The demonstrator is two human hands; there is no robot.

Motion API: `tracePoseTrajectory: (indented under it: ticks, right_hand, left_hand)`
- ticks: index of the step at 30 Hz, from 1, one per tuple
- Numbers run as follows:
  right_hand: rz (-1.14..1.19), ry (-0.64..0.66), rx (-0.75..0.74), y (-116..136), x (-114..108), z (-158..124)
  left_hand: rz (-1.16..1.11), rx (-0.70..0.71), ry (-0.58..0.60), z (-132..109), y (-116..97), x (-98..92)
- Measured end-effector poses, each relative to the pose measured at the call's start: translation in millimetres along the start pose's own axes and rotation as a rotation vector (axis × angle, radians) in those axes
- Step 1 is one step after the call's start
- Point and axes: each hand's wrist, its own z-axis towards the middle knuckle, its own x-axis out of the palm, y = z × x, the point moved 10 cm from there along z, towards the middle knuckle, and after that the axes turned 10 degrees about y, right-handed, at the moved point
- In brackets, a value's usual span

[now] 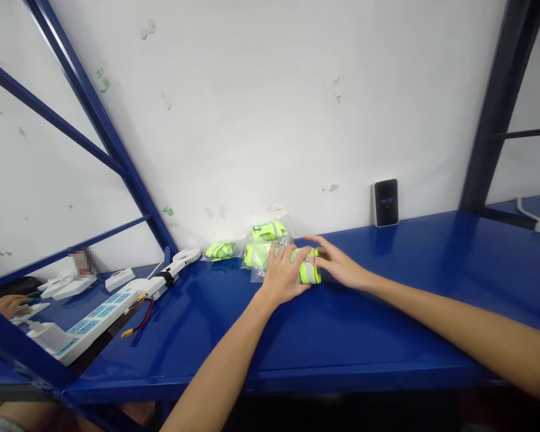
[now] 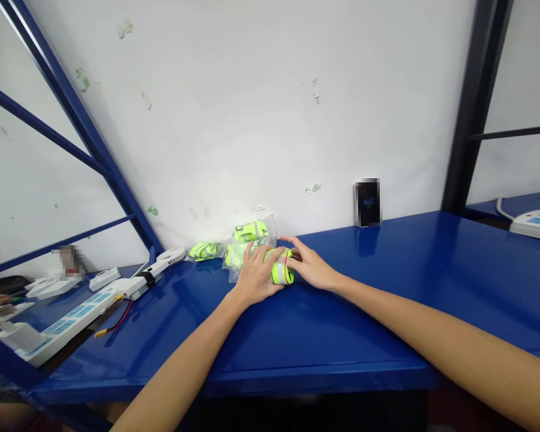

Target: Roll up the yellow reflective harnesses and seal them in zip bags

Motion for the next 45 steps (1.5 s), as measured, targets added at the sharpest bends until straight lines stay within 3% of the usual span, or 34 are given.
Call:
tracePoseTrajectory:
  ticks: [3,5,7,11,13,16,21,26,34,39,45]
  right_hand:
    - [-0.161,-0.113,-0.043,5.7,-18.2,-1.5]
    - [-0.106,-0.134,-0.017,0.8,-21.7,-1.0]
    - [0.105,-0.027,0.040,-9.8,-8.8,1.6]
    - [0.618,0.339,0.114,-12.2,41.1,-3.3]
    - [0.708,0.379,0.114,-8.5,49.5,-6.2]
    - [0.703,0.301,0.110,-9.3,47.3,-5.3]
    - [0.697,0.193,0.125,-16.0,45.2,-2.3]
    - [0.677,0.206,0.118,-16.0,46.0,-2.4]
    - [0.503,0.229,0.107,-17.5,42.8,-5.8]
    - [0.314,0.129,0.084,-13.5,37.8,-5.1]
    - [0.272,0.048,0.119,-16.6,37.1,-4.9]
  left_hand:
    - [-0.017,-0.032,-0.046,-2.1,7.5,-5.0]
    - [-0.044,-0.036,-0.093,-5.5,12.0,-10.8]
    - [-0.087,-0.008,-0.162,-9.8,13.3,-18.8]
    - [-0.180,0.138,-0.289,-16.9,3.6,-32.7]
    - [-0.219,0.190,-0.341,-19.5,-0.4,-37.3]
    - [-0.271,0.222,-0.381,-21.5,-1.7,-40.8]
    - [-0.298,0.211,-0.299,-17.8,-0.7,-37.5]
    - [-0.312,0.191,-0.163,-11.6,-2.6,-31.8]
    - [-0.278,0.200,-0.119,-9.7,-9.1,-24.8]
    - [-0.234,0.230,-0.082,-8.4,-14.4,-19.6]
    - [-0.220,0.218,-0.048,-6.8,-17.8,-18.1]
